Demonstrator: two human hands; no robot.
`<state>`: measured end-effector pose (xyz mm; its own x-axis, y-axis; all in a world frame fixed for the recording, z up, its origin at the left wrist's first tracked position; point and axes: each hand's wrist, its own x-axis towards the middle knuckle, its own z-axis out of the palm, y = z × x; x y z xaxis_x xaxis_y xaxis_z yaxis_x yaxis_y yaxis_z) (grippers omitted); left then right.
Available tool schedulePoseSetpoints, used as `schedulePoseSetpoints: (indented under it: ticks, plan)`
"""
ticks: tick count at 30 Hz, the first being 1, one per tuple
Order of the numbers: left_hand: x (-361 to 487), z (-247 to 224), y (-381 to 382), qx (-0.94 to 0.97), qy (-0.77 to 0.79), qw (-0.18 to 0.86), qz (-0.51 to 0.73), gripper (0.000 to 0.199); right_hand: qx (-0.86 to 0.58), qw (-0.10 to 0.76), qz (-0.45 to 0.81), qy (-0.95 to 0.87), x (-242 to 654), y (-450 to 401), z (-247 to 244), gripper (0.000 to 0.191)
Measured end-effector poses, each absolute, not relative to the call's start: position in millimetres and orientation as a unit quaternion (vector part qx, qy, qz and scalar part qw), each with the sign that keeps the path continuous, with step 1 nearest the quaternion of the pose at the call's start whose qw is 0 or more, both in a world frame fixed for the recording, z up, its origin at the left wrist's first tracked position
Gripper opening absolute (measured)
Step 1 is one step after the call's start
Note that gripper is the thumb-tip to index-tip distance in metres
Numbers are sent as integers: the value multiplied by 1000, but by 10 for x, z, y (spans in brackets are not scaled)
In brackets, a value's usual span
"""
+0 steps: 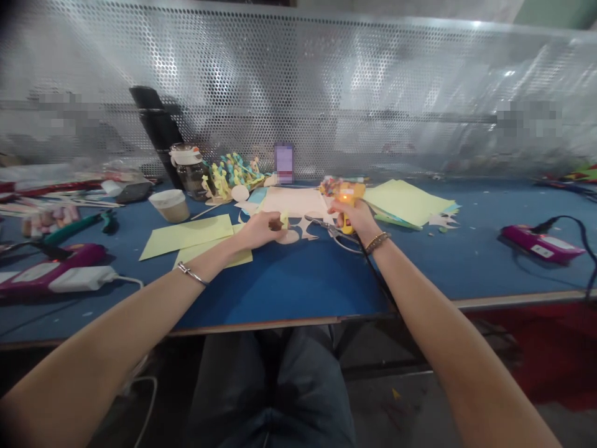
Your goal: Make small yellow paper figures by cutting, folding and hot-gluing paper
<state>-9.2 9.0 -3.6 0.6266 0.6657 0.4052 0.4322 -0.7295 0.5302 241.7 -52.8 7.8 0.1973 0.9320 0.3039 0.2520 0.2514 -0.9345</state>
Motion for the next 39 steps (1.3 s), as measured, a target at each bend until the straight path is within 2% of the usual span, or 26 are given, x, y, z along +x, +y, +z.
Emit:
schedulePoseSetpoints:
  ticks: [7,14,22,31,35,39]
  plan:
    - [-90,-70,96,880,307,195,307,25,-520,626,303,-495,2538,-543,145,26]
    - [-93,-77,100,880,308,188,309,24,-508,649,316,-470,2583,-512,126,24]
    - [-95,-61,76,879,317,187,304,20,-520,563,368,-527,2544,-532,109,24]
    - [-94,-79,72,875,309,193,318,20,-513,573,372,-519,2555,-524,90,22]
    - [-96,-84,77,879,304,205,305,10,-521,569,366,-521,2566,-516,79,23]
    - [-104,-91,90,889,296,200,286,16,-515,566,368,-528,2581,-506,72,23]
